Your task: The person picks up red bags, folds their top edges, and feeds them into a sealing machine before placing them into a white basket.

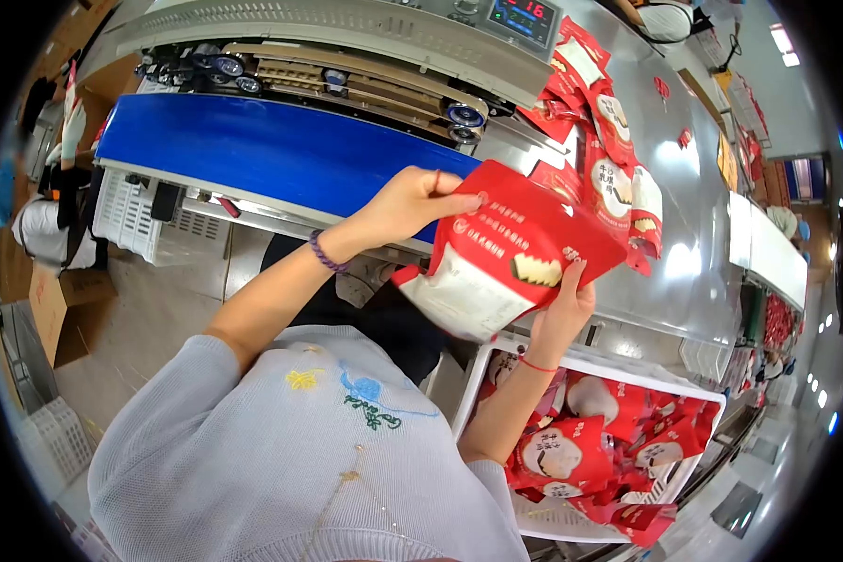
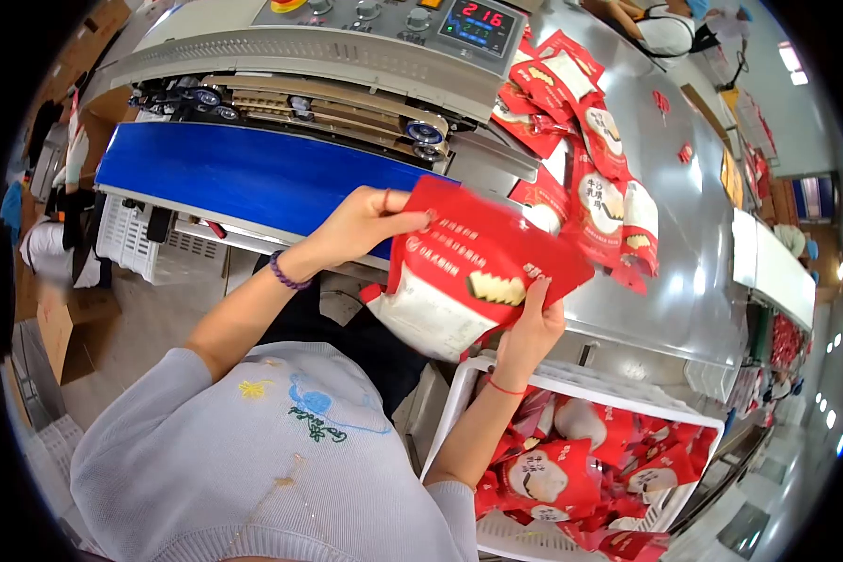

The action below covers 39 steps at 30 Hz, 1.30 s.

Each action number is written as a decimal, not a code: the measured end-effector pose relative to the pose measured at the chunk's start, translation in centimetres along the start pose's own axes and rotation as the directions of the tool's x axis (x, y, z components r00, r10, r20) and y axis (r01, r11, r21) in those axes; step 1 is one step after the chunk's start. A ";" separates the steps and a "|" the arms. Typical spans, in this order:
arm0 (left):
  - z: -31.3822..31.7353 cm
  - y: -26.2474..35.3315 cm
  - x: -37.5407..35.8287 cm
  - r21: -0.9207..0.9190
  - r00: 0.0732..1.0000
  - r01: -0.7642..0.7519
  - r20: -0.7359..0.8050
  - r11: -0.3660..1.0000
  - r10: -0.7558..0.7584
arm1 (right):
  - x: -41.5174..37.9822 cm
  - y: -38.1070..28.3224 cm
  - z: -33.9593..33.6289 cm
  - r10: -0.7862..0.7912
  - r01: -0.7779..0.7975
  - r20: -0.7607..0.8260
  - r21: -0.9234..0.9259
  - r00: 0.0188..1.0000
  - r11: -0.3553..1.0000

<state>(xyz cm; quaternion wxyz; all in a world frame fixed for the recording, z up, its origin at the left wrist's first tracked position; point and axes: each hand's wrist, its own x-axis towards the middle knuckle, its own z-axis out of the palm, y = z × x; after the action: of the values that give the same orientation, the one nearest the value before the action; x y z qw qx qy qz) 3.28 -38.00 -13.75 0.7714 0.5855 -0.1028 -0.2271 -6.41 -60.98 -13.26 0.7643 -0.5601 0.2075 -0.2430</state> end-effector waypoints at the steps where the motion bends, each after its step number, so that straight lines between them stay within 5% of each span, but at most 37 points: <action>1: -0.5 -0.3 1.2 0.360 0.991 -0.091 -0.056 0.929 0.119 | 0.8 0.1 0.5 -0.094 0.094 0.008 -0.177 0.996 0.980; 2: -0.5 -0.8 1.9 0.672 0.968 -0.138 -0.064 0.727 0.243 | 2.0 -0.2 -0.2 -0.232 0.287 0.173 -0.655 0.957 0.699; 3: 0.5 -0.6 2.2 0.473 0.971 -0.024 -0.199 0.881 0.133 | 2.8 -0.2 -0.2 -0.206 0.251 0.148 -0.668 0.967 0.701; 4: 1.0 -0.8 2.8 0.466 0.970 -0.022 -0.206 0.884 0.133 | 3.8 -0.1 0.1 -0.185 0.218 0.122 -0.678 0.975 0.702; 7: 1.5 -1.3 4.6 -0.126 0.959 0.113 -0.245 0.986 -0.141 | 5.9 -0.4 1.8 -0.038 0.042 0.030 -0.175 0.999 0.984; 11: 0.9 -1.3 5.4 -0.294 0.943 0.188 -0.212 0.937 -0.256 | 9.0 1.0 0.0 -0.080 0.110 0.107 -0.310 0.991 0.944; 16: -1.9 -0.9 5.0 -0.311 0.946 0.151 -0.229 0.938 -0.228 | 9.5 1.5 3.1 -0.224 0.273 0.164 -0.406 0.961 0.872; 20: -4.1 -0.2 3.5 -0.113 0.909 0.150 -0.376 0.982 -0.182 | 9.1 2.9 5.1 -0.107 0.183 0.199 -0.422 0.974 0.888; 22: -6.9 0.9 1.3 0.357 0.916 0.205 -0.398 0.911 -0.050 | 8.4 4.7 5.6 -0.062 0.137 0.212 -0.362 0.975 0.922; 23: -6.6 0.5 0.7 0.487 0.940 0.259 -0.326 0.834 -0.101 | 7.8 6.2 2.1 -0.078 0.151 0.171 -0.469 0.982 0.870; 24: -8.9 1.5 -1.8 0.566 0.879 0.001 -0.394 0.825 0.269 | 5.8 2.5 4.9 0.022 0.051 0.279 -0.251 0.960 0.967; 25: -9.3 1.7 -3.3 0.688 0.837 -0.070 -0.354 0.723 0.417 | 4.3 1.3 2.7 -0.076 0.205 0.320 -0.392 0.944 0.897; 26: -7.8 2.0 -4.4 0.715 0.877 -0.090 -0.274 0.693 0.396 | 2.3 1.1 0.4 -0.090 0.171 0.229 -0.361 0.969 0.917; 28: -6.7 4.4 -8.4 0.472 0.797 -0.203 -0.429 0.858 0.425 | -1.9 -1.4 -4.4 -0.345 0.419 0.285 -0.804 0.894 0.421; 29: -4.7 5.4 -10.5 0.452 0.831 -0.228 -0.372 0.862 0.414 | -3.9 -2.4 -5.0 -0.297 0.330 0.199 -0.801 0.934 0.500; 30: -2.6 5.8 -11.0 0.426 0.857 -0.260 -0.311 0.867 0.410 | -6.2 -1.8 -10.3 -0.294 0.207 0.109 -0.923 0.950 0.326; 32: -0.5 5.4 -11.6 0.455 0.933 -0.303 -0.039 0.838 0.359 | -8.4 -1.3 -12.3 -0.199 0.047 0.000 -0.972 0.980 0.230; 34: 2.2 5.9 -11.9 0.511 0.932 -0.347 0.282 0.787 0.228 | -13.8 2.8 -18.1 -0.239 0.016 0.092 -0.953 0.967 -0.303; 35: 2.5 5.5 -11.8 0.481 0.929 -0.358 0.267 0.800 0.256 | -16.9 3.3 -21.0 -0.164 -0.116 -0.061 -0.928 0.985 -0.354; 36: 4.1 4.6 -12.1 0.473 0.873 -0.428 0.435 0.770 0.219 | -16.4 4.7 -22.7 -0.080 -0.153 -0.133 -0.913 0.988 -0.377; 37: 4.2 4.2 -11.9 0.448 0.838 -0.484 0.485 0.752 0.250 | -16.7 5.4 -23.7 -0.113 -0.188 -0.181 -0.981 0.977 -0.049; 38: 4.8 3.5 -11.8 0.444 0.834 -0.489 0.491 0.751 0.253 | -17.8 6.4 -25.7 -0.261 -0.020 0.085 -0.927 0.962 -0.374; 39: 5.8 3.4 -12.7 0.434 0.828 -0.391 0.552 0.812 0.103 | -19.9 5.0 -26.9 -0.175 -0.030 -0.016 -0.997 0.984 -0.077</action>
<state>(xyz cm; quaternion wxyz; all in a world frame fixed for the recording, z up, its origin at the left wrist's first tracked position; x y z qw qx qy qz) -9.52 -36.29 -7.47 0.5484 0.6755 -0.4369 -0.2282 -37.44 -68.01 -24.85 0.0790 -0.9320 0.3415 -0.0925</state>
